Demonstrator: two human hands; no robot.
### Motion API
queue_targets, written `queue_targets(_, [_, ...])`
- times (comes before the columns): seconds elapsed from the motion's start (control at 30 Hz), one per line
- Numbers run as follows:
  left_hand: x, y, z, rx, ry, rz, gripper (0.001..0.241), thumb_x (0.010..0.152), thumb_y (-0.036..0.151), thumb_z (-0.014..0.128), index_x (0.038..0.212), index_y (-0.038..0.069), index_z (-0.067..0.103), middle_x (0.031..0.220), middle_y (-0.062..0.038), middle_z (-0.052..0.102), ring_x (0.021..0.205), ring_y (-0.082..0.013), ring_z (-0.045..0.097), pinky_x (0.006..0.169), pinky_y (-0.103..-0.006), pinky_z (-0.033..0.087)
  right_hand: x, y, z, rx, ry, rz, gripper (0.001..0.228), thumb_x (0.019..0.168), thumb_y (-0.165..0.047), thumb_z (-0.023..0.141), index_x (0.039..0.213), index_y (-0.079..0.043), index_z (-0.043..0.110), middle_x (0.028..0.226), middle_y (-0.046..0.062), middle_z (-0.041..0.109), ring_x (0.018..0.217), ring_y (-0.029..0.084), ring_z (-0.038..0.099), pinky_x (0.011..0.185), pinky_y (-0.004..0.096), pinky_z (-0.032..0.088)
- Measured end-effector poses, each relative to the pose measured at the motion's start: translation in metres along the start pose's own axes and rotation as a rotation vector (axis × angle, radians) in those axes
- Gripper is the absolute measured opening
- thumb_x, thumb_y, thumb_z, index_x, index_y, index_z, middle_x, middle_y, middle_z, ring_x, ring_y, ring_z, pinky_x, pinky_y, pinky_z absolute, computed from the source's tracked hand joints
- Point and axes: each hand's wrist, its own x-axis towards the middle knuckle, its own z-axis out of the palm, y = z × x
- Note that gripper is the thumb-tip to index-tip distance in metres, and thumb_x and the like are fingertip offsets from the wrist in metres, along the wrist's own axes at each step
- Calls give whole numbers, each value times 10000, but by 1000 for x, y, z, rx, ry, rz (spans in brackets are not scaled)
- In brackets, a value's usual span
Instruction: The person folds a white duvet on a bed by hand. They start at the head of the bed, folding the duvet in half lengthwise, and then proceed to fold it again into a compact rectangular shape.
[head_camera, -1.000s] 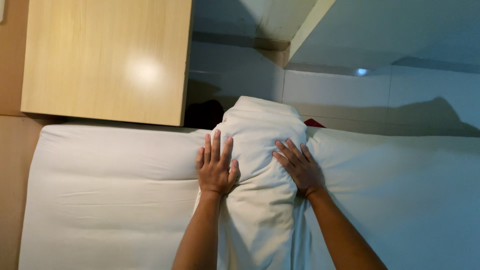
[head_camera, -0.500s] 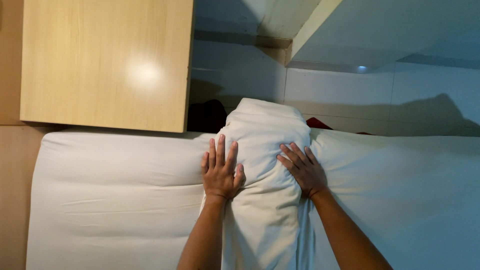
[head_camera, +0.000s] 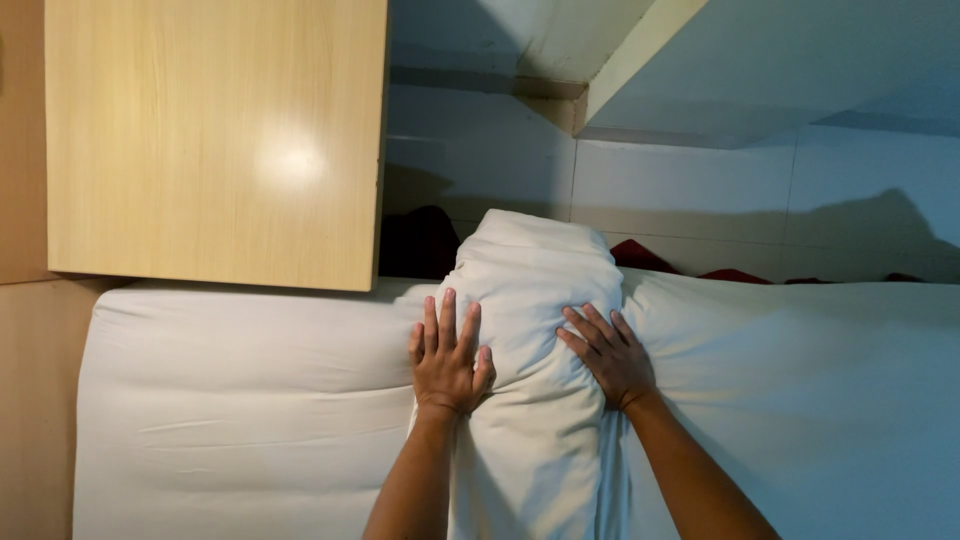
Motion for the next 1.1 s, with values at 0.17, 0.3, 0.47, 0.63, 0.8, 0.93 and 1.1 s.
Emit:
queue_targets(0.17, [-3,1,-3,7,-3,-5,703,931,441,452,1605,259,370,1711,-111,250,1574,-336,218,1235,-483,111,2,-6,-9,67,3,-18,538,992,-262,484,1522,-248,389,1669,-3,265,1540,233,226,1233,506,202])
queue_targets(0.3, [0,1,-3,3,47,-2,696,926,442,456,1597,270,388,1708,-103,268,1573,-328,233,1239,-478,121,4,-4,-10,28,15,-19,504,1018,-240,463,1517,-259,397,1678,-4,270,1553,230,226,1245,496,202])
queue_targets(0.47, [3,2,-6,-13,72,-4,696,922,443,465,1593,267,403,1707,-105,275,1566,-330,250,1231,-477,138,3,-4,-8,-7,45,-25,477,1046,-237,441,1522,-268,419,1689,-16,279,1565,216,235,1270,487,206])
queue_targets(0.63, [0,-2,1,-2,142,20,682,944,444,469,1602,277,407,1713,-90,275,1570,-309,268,1232,-473,154,6,-6,-20,13,55,-6,487,1042,-248,426,1529,-268,439,1692,-18,314,1576,214,260,1284,478,211])
queue_targets(0.8, [2,-4,-3,-5,139,36,668,964,445,475,1607,282,401,1722,-88,264,1577,-310,261,1233,-473,159,4,-2,-26,84,69,-27,520,1039,-340,458,1551,-252,420,1695,-4,340,1578,240,293,1298,505,183])
queue_targets(0.93, [1,-5,0,-21,129,45,668,963,438,479,1609,285,398,1727,-83,248,1580,-313,244,1234,-480,157,10,-20,-62,219,94,-53,664,957,-436,568,1547,-191,389,1671,31,320,1550,288,278,1263,530,170])
queue_targets(1.1, [2,0,-6,-55,118,47,656,977,423,489,1610,283,389,1735,-70,231,1586,-315,222,1236,-492,159,-10,-50,-79,78,203,-359,627,939,-476,612,1512,-281,449,1644,68,319,1532,307,266,1236,578,185])
